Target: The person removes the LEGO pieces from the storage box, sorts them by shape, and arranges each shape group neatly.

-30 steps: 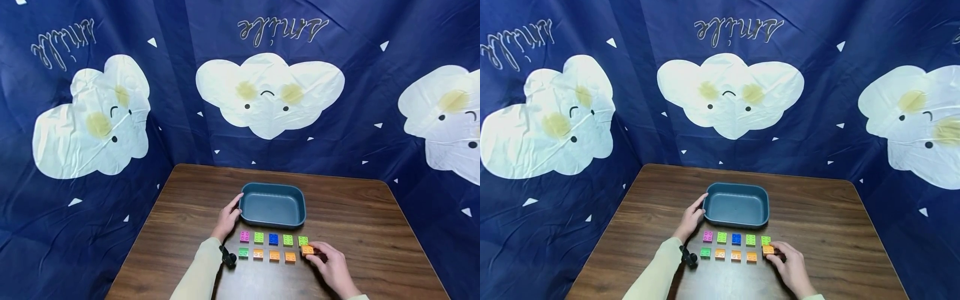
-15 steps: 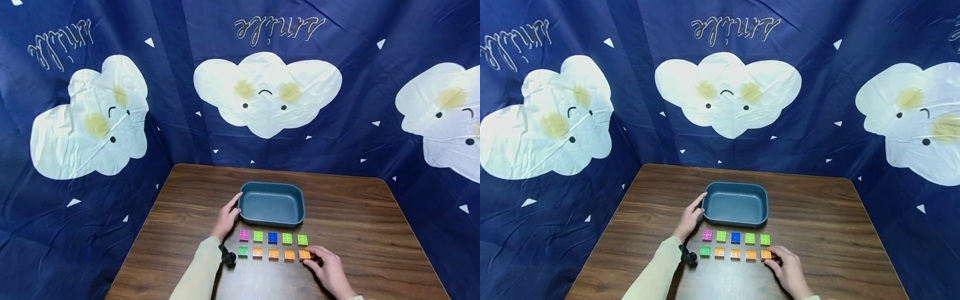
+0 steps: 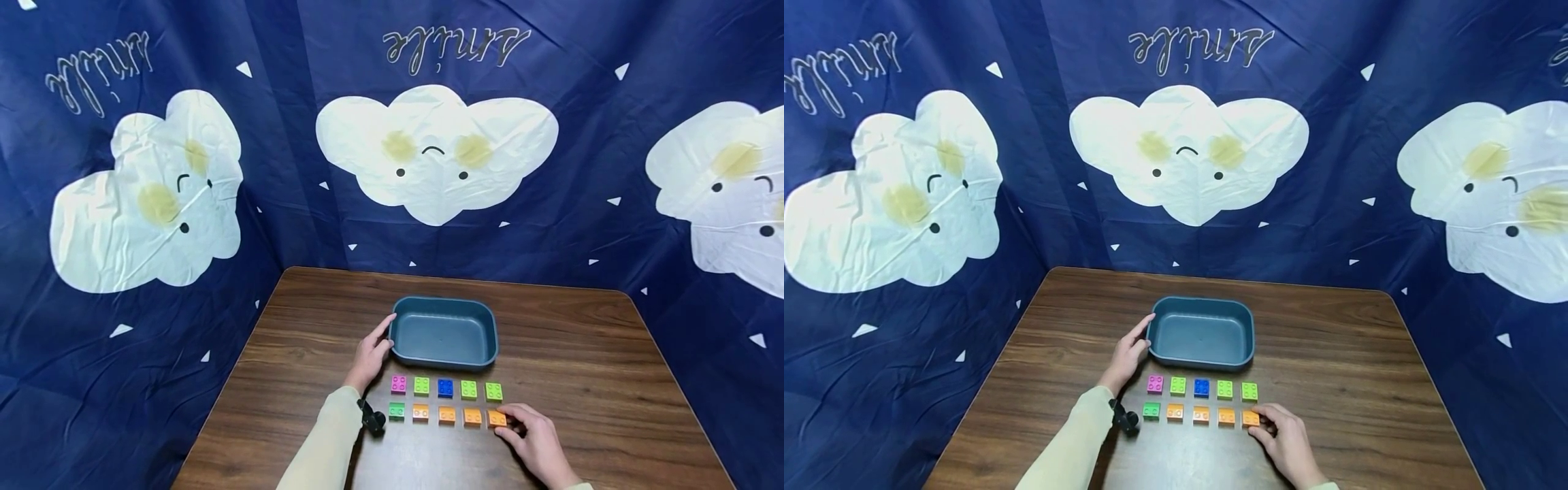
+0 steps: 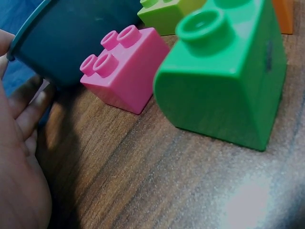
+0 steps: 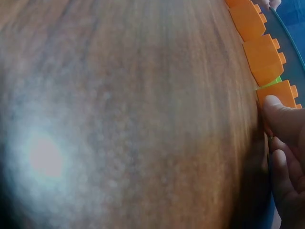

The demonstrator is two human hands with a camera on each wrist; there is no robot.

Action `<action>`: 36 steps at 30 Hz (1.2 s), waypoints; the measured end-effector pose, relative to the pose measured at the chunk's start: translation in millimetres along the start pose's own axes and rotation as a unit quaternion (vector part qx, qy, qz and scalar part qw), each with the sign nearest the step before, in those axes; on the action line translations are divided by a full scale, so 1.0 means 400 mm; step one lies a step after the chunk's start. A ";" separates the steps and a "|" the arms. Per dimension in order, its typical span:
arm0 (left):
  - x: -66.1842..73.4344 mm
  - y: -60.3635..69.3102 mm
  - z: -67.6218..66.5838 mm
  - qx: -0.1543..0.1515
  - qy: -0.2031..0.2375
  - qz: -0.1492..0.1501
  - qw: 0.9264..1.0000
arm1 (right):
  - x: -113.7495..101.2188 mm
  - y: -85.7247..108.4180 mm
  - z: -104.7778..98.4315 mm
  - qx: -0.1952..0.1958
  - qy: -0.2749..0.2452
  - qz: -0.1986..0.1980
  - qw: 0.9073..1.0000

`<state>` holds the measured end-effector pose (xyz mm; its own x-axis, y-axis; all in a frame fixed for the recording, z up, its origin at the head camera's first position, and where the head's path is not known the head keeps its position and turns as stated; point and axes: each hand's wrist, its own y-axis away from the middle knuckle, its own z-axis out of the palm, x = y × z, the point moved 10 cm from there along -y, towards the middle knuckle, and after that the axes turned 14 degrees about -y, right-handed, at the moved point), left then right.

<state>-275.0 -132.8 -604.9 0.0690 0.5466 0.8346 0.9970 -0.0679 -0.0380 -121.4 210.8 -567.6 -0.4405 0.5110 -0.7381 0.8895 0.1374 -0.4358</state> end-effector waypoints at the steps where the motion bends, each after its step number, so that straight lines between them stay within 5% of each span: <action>1: 0.000 0.000 0.000 0.000 0.001 0.000 1.000 | 0.001 0.000 0.000 -0.001 0.000 0.002 1.000; 36: 0.008 -0.002 -0.009 0.018 -0.013 0.020 1.000 | 0.017 0.006 -0.001 0.000 -0.013 -0.007 1.000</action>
<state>-275.6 -134.0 -600.4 0.1091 0.5662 0.8170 0.9940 -0.0600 -0.0911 -122.5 215.0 -573.5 -0.4567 0.4865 -0.7448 0.8829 0.1454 -0.4464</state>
